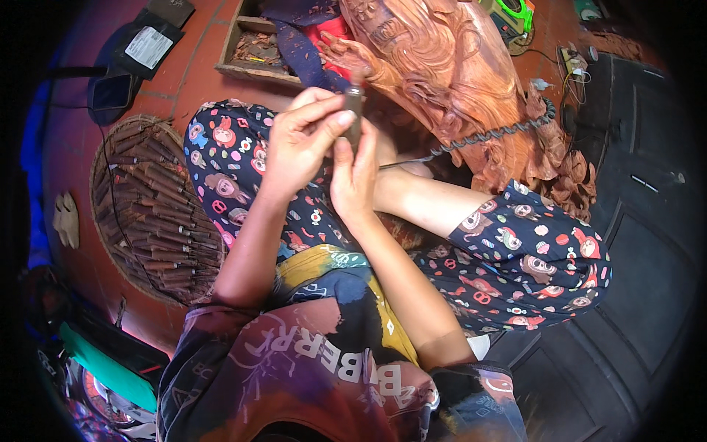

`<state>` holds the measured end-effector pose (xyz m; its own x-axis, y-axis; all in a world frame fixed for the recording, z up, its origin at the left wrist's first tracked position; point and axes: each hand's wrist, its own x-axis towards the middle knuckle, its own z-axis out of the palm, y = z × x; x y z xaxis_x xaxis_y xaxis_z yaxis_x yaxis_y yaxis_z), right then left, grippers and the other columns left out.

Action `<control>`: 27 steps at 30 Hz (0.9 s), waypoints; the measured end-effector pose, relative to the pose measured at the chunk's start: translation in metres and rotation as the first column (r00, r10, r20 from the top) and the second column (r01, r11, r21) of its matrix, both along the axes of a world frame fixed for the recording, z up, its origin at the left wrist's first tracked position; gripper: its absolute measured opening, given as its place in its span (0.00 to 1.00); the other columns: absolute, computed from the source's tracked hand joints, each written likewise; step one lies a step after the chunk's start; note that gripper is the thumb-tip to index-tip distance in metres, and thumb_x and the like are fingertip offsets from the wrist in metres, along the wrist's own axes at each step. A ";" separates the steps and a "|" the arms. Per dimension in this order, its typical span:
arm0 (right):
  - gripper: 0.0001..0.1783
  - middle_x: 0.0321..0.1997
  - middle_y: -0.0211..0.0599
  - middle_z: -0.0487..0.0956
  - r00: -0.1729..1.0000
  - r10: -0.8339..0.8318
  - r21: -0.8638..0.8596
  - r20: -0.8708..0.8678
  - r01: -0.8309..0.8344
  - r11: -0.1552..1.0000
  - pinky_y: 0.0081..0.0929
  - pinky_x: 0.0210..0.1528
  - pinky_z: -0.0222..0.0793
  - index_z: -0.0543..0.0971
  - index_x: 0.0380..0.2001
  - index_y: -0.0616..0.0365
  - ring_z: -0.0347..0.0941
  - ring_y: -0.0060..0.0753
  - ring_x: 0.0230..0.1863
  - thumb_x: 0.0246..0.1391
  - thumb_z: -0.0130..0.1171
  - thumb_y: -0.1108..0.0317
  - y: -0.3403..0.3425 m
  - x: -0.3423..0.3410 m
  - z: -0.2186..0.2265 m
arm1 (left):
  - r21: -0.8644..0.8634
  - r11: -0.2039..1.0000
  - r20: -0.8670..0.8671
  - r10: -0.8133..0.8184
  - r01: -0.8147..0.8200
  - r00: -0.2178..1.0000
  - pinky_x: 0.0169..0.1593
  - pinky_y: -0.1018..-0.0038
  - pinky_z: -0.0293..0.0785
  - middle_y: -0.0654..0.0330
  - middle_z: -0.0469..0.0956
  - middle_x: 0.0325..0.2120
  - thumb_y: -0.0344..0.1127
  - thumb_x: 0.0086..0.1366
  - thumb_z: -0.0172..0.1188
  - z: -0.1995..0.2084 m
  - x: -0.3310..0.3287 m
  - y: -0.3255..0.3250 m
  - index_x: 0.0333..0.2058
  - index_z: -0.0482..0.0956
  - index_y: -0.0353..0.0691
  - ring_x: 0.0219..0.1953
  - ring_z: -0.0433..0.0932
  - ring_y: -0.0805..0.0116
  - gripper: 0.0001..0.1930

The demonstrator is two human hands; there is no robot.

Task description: The person carves a wooden sculpture of a seated figure using a rotary tool and a chisel with a mallet. They alternate between power carving and manual chiseling to refine details on the figure's torso and base.

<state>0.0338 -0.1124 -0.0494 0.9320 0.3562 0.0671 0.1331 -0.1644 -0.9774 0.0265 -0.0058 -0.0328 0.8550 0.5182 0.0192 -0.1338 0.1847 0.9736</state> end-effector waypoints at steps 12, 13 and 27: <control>0.32 0.56 0.44 0.69 0.997 0.002 0.102 -0.074 0.005 0.995 0.31 0.59 0.62 0.62 0.60 0.64 0.66 0.35 0.57 0.68 0.44 0.46 0.002 0.004 -0.007 | 0.100 0.995 -0.023 -0.023 0.026 0.999 0.33 0.83 0.71 0.61 0.78 0.33 0.24 0.59 0.66 0.006 0.003 0.000 0.41 0.82 0.28 0.30 0.74 0.81 0.11; 0.31 0.49 0.40 0.73 0.999 -0.042 0.092 -0.019 0.044 0.995 0.28 0.52 0.67 0.63 0.60 0.63 0.71 0.30 0.50 0.68 0.45 0.48 0.004 0.003 -0.009 | 0.088 0.996 -0.020 -0.023 0.024 1.000 0.33 0.83 0.71 0.61 0.77 0.33 0.24 0.59 0.66 0.007 0.004 0.000 0.41 0.82 0.28 0.30 0.74 0.81 0.11; 0.21 0.46 0.43 0.80 0.999 0.043 -0.407 -0.025 -0.050 0.912 0.26 0.46 0.72 0.73 0.56 0.63 0.78 0.32 0.42 0.61 0.58 0.69 -0.048 0.017 0.112 | -0.463 0.874 -0.006 -0.165 0.143 0.986 0.31 0.84 0.76 0.66 0.80 0.28 0.29 0.66 0.61 0.042 0.000 -0.025 0.35 0.82 0.31 0.30 0.78 0.82 0.06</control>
<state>0.0503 -0.1602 0.0625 0.9135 0.3927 -0.1065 0.1365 -0.5423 -0.8290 0.0269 -0.0305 0.0090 0.9191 0.3210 -0.2285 -0.0258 0.6277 0.7780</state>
